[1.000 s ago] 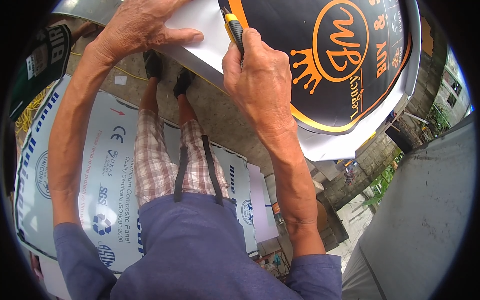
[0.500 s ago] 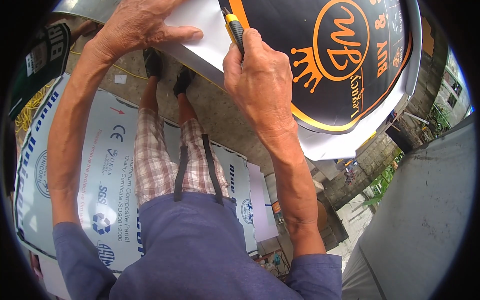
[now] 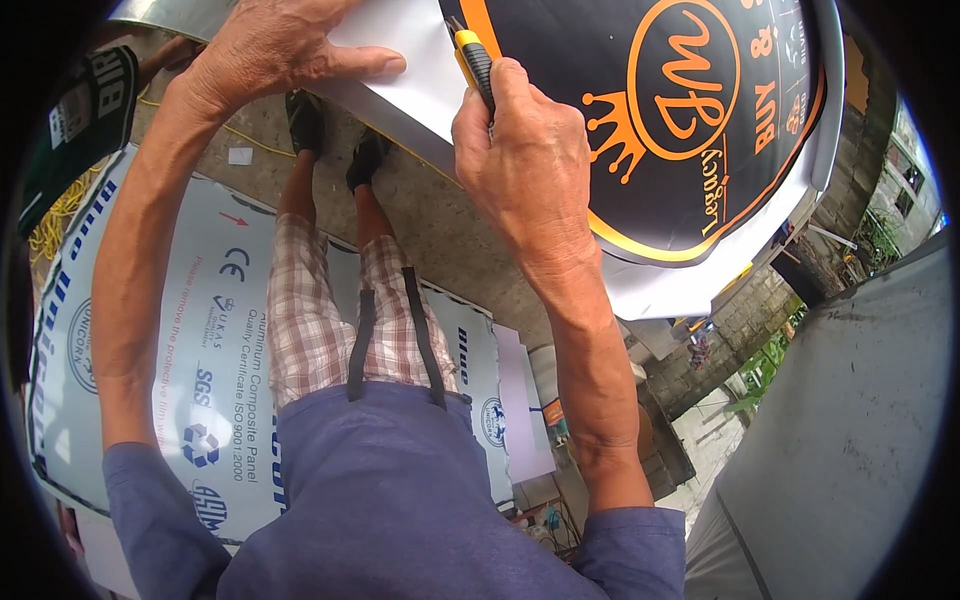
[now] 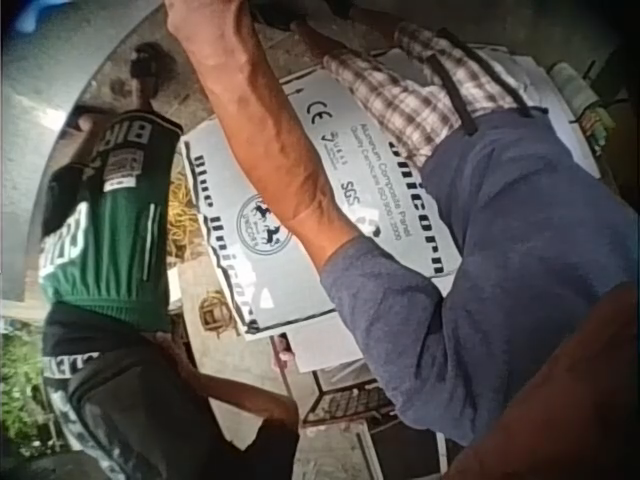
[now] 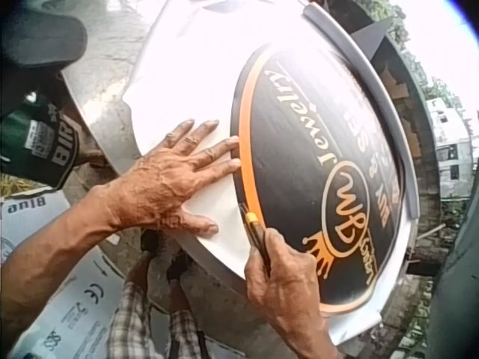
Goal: Cutting out a circular sign from a larger vinyl sheet using a utility knife on a metal table.
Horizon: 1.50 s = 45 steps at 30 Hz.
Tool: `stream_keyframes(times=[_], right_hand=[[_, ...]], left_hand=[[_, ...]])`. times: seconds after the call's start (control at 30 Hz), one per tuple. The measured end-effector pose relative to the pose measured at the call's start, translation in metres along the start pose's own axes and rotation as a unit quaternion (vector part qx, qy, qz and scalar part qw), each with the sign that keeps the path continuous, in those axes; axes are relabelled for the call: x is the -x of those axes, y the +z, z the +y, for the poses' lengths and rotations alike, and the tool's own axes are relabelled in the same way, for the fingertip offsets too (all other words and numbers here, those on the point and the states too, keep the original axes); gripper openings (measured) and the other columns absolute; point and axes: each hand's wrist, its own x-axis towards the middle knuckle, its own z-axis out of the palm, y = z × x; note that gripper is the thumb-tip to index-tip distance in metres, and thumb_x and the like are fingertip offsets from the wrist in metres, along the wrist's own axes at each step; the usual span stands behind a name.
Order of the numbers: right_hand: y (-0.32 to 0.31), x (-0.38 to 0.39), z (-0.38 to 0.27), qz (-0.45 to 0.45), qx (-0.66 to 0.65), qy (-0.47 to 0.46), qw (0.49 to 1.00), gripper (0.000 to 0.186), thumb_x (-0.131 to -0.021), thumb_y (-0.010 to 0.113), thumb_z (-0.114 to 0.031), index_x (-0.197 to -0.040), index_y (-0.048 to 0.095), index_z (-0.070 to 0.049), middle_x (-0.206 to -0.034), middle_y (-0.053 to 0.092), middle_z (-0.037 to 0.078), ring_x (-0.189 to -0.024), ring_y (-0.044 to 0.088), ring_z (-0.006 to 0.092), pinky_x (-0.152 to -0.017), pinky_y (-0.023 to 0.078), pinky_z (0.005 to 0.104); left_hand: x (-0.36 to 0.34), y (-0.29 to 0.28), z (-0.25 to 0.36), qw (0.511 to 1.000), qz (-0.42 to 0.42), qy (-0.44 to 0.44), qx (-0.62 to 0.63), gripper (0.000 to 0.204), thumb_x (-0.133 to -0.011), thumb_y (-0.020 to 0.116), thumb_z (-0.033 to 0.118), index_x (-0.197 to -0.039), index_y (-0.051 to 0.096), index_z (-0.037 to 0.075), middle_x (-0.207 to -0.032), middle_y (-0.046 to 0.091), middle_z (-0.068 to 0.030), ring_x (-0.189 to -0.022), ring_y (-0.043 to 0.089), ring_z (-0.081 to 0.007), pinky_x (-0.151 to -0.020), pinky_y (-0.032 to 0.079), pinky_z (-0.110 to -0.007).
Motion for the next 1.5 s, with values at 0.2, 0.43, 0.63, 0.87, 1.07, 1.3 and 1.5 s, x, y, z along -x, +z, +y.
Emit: stream_keyframes(times=[0.2,0.43,0.63,0.87,1.07,1.3,1.5], right_hand=[[0.0,0.004,0.004,0.005,0.013,0.002,1.0,0.013,-0.093,0.063,-0.004,-0.087,0.054,0.003,-0.068,0.065,0.019,-0.053,0.065,0.032,-0.053,0.05,0.0428],[-0.002,0.005,0.002,-0.007,-0.003,0.007,1.0,0.013,-0.093,0.063,-0.004,-0.088,0.054,0.003,-0.07,0.065,0.02,-0.054,0.066,0.033,-0.052,0.05,0.0435],[-0.003,0.008,0.009,-0.008,0.004,0.016,1.0,0.014,-0.093,0.063,-0.004,-0.087,0.053,0.003,-0.07,0.065,0.02,-0.054,0.066,0.0334,-0.053,0.05,0.0436],[-0.004,0.004,0.006,-0.014,0.023,0.029,0.999,0.015,-0.093,0.063,-0.007,-0.086,0.054,0.003,-0.072,0.067,0.02,-0.06,0.068,0.0379,-0.059,0.053,0.047],[-0.004,-0.001,0.0,-0.035,0.023,0.027,0.999,0.014,-0.091,0.063,-0.007,-0.087,0.053,0.003,-0.074,0.067,0.023,-0.069,0.068,0.0437,-0.064,0.054,0.0529],[-0.007,-0.003,0.007,-0.033,0.014,0.024,0.999,0.014,-0.091,0.062,-0.008,-0.088,0.053,0.003,-0.075,0.067,0.025,-0.07,0.068,0.0457,-0.066,0.054,0.054],[-0.012,-0.007,0.004,-0.049,0.013,0.042,0.998,0.014,-0.092,0.062,-0.008,-0.089,0.054,0.002,-0.074,0.067,0.025,-0.07,0.069,0.0447,-0.065,0.055,0.0536]], left_hand=[[-0.005,0.006,0.003,1.0,-0.012,0.001,-0.007,0.106,-0.08,0.065,0.08,-0.158,0.041,0.011,-0.17,0.025,-0.0124,-0.159,0.011,-0.0373,-0.131,0.004,-0.051],[-0.001,0.007,-0.001,1.0,0.021,0.014,0.005,0.107,-0.079,0.065,0.081,-0.157,0.043,0.011,-0.17,0.026,-0.0122,-0.158,0.011,-0.0374,-0.131,0.005,-0.05],[-0.009,0.007,0.007,1.0,-0.024,-0.011,0.006,0.107,-0.079,0.064,0.082,-0.157,0.043,0.013,-0.171,0.025,-0.0118,-0.159,0.011,-0.0367,-0.131,0.004,-0.05],[-0.007,0.01,0.002,1.0,0.019,0.013,-0.006,0.111,-0.078,0.064,0.083,-0.159,0.038,0.011,-0.17,0.025,-0.0125,-0.159,0.01,-0.0354,-0.131,0.004,-0.05],[0.017,0.006,0.032,0.989,0.124,-0.023,0.074,0.068,-0.087,0.078,0.034,-0.149,0.055,0.016,-0.163,0.043,-0.0024,-0.153,0.031,-0.0345,-0.124,0.028,-0.061],[0.013,0.013,0.059,0.996,0.074,-0.054,0.006,0.052,-0.1,0.061,0.041,-0.145,0.059,0.014,-0.16,0.048,-0.0039,-0.151,0.037,-0.0285,-0.126,0.025,-0.051],[0.006,0.01,0.065,0.993,0.035,-0.111,-0.008,0.062,-0.094,0.065,0.041,-0.15,0.054,0.018,-0.163,0.044,-0.001,-0.154,0.03,-0.0264,-0.127,0.021,-0.05]])
